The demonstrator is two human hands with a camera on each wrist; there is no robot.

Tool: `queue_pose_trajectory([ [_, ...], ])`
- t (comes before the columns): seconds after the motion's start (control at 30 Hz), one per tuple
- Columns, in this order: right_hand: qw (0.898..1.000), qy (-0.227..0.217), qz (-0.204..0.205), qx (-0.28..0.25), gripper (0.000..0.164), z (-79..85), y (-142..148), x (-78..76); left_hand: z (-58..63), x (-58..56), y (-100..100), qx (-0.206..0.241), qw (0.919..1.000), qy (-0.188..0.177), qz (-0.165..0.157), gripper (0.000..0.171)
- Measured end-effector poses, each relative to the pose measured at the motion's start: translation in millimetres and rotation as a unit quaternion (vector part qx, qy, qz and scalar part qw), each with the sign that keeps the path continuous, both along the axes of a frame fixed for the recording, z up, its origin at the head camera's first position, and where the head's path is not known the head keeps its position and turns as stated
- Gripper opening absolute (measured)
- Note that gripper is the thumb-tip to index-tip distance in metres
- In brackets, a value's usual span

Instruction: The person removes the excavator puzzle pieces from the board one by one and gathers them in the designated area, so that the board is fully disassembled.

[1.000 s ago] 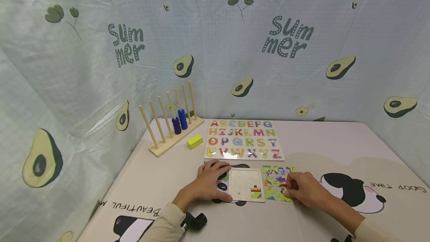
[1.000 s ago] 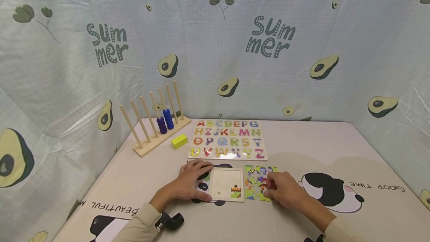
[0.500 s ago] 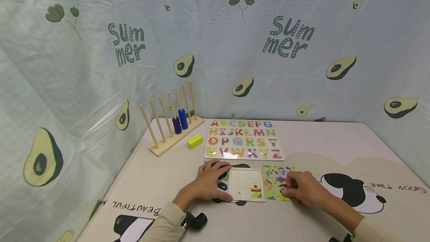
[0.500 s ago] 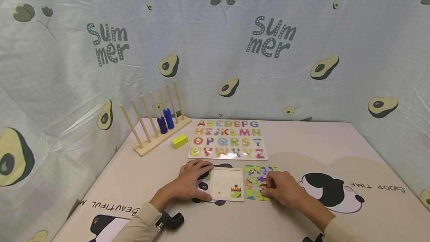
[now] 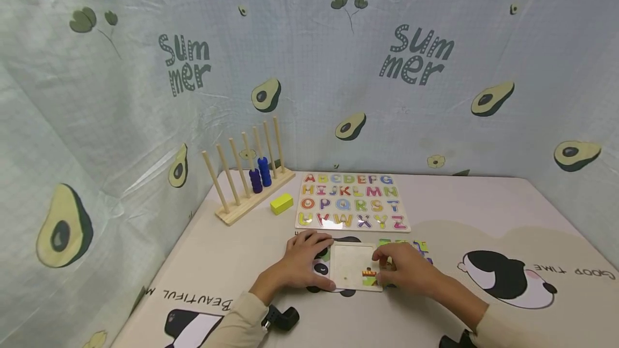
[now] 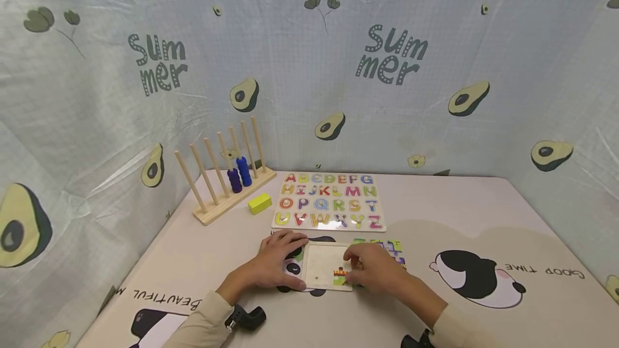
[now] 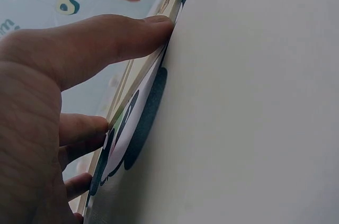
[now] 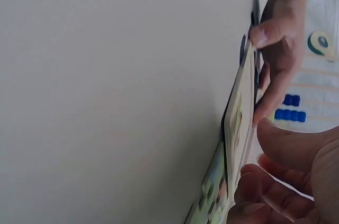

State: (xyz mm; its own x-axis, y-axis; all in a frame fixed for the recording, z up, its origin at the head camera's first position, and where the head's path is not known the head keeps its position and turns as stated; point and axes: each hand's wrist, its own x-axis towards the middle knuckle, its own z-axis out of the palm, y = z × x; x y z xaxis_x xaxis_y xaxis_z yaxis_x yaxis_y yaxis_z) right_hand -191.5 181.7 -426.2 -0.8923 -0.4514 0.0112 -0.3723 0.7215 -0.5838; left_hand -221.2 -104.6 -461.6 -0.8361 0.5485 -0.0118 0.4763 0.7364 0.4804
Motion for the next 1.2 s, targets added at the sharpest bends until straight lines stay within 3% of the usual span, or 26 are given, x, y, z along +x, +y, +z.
queue_pose_trajectory([
  [0.23,0.997,-0.018,-0.034,0.063,0.040,-2.2,-26.5,4.1,-0.6,-1.1,1.2,-0.005,1.0000,-0.002,0.001,0.094],
  [0.47,0.994,-0.011,-0.070,0.086,0.039,-2.7,-35.9,6.7,1.0,-1.2,0.7,-0.002,1.0000,-0.003,0.003,0.094],
  [0.67,0.994,0.002,-0.065,0.091,0.031,-5.1,-36.4,6.6,1.5,-1.0,-0.5,0.002,1.0000,-0.001,0.003,0.094],
  [1.0,0.999,0.021,0.028,0.027,0.015,-9.4,-19.4,4.9,-0.8,-0.5,0.1,-0.009,0.9999,0.000,0.006,0.095],
  [1.2,1.000,0.007,0.015,-0.025,0.015,-4.1,-4.9,3.4,0.6,0.5,0.8,-0.005,1.0000,0.000,0.003,0.094],
])
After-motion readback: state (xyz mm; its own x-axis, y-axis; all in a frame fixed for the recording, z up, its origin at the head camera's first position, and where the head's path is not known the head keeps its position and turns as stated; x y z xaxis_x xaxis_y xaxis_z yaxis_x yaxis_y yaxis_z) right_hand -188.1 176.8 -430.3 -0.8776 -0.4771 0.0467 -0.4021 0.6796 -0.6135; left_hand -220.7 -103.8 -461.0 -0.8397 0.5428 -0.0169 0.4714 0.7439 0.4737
